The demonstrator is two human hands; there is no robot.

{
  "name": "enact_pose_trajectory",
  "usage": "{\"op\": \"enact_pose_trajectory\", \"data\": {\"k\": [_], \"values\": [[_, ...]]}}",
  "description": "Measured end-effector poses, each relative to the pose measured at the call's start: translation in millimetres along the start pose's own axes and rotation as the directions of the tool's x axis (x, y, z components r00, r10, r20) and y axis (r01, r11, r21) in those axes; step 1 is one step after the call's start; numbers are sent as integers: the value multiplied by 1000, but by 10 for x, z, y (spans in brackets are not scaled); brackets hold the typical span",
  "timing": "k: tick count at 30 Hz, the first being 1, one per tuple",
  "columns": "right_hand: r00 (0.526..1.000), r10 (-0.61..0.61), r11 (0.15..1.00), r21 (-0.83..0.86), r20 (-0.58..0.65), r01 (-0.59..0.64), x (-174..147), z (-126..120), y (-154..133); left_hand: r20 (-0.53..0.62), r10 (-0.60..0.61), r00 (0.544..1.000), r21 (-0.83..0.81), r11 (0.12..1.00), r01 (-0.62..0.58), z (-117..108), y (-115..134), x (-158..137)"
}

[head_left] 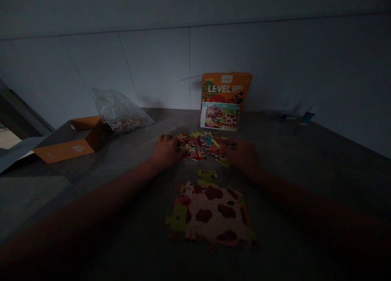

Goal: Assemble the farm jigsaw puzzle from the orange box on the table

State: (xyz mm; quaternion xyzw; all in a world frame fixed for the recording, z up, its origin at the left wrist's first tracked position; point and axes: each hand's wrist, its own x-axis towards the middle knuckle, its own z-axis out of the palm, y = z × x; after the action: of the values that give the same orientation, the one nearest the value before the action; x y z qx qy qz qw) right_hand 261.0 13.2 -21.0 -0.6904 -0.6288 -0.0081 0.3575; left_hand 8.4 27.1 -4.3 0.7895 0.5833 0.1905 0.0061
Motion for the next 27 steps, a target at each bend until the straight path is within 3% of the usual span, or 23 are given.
{"op": "enact_pose_trajectory", "data": {"k": [6, 10, 18, 22, 27], "values": [[998, 62, 998, -12, -14, -63, -18, -5, -53, 37, 2, 999, 116, 993, -6, -62, 37, 32], [996, -47, 999, 18, -71, 48, -79, -11, -93, 49, 1, 999, 142, 990, -8, -95, 57, 25], [946, -308, 940, 119, -103, 319, -159, -65, -164, -23, 97, 995, -15, 995, -98, -70, 3, 64], [930, -360, 918, 152, -71, 367, -172, -80, -181, 9, 164, 986, -106, 981, -162, -71, 12, 68], [923, -381, 904, 185, -57, 385, -178, -100, -198, -55, 83, 995, -199, 976, -93, -70, 21, 62]]}}
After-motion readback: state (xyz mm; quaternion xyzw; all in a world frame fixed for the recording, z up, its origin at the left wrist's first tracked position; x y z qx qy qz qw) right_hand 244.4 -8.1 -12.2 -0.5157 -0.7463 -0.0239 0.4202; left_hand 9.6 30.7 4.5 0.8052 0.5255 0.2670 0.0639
